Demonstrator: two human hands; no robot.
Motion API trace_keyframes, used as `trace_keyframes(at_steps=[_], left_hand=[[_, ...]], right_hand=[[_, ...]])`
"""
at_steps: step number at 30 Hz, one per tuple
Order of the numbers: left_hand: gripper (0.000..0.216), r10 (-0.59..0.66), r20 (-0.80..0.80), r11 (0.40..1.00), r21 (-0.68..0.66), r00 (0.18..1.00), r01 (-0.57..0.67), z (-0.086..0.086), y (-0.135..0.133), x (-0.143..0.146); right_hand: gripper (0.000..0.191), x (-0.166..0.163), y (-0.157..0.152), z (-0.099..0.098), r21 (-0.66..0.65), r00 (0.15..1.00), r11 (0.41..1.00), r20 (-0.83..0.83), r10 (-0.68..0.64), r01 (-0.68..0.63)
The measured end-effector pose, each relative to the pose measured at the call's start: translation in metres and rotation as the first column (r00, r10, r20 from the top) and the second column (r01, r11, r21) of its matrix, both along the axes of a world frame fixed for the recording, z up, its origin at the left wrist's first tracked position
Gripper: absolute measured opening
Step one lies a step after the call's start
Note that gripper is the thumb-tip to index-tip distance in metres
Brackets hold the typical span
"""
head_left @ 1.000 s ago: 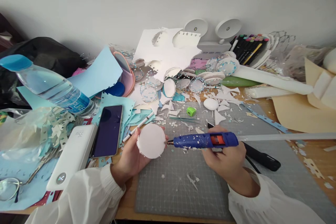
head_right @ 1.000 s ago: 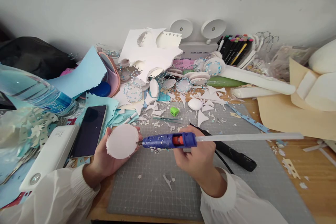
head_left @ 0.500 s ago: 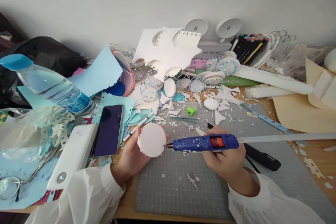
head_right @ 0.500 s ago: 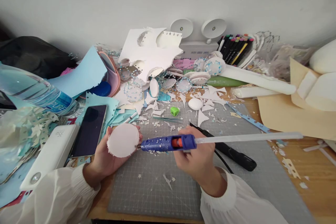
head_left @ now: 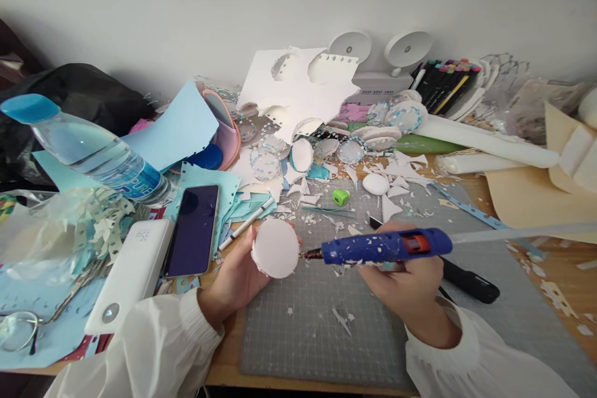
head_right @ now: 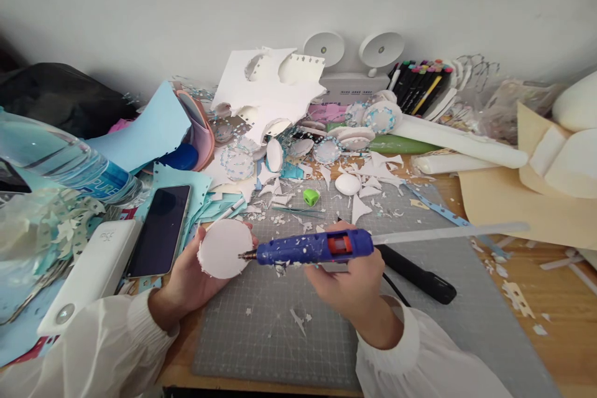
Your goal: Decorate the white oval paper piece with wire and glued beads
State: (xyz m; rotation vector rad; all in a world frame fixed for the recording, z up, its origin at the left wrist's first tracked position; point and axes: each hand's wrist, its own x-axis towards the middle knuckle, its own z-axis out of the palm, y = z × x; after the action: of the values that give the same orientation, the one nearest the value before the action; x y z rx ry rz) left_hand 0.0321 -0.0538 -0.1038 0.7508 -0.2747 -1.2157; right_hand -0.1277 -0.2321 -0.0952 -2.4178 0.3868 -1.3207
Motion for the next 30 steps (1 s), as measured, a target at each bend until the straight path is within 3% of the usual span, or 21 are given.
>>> trace_keyframes(at_steps=[4,11,30], left_hand=[[0.049,-0.045,0.065,0.999,0.029,0.997,0.043,-0.002,0.001,-0.003],[0.056,-0.122,0.183,0.992,-0.004,0.975,0.125,-0.005,0.0,-0.005],[0.051,-0.151,0.19,0.987,-0.019,0.97,0.158,-0.004,0.001,-0.006]], right_hand=[[0.018,0.0,0.001,-0.001,-0.031,1.0,0.999,0.0,0.024,-0.024],[0.021,0.004,0.01,0.005,0.18,0.985,0.968,0.03,0.172,-0.175],[0.017,0.004,0.009,-0.002,0.148,0.974,0.963,-0.001,0.228,-0.226]])
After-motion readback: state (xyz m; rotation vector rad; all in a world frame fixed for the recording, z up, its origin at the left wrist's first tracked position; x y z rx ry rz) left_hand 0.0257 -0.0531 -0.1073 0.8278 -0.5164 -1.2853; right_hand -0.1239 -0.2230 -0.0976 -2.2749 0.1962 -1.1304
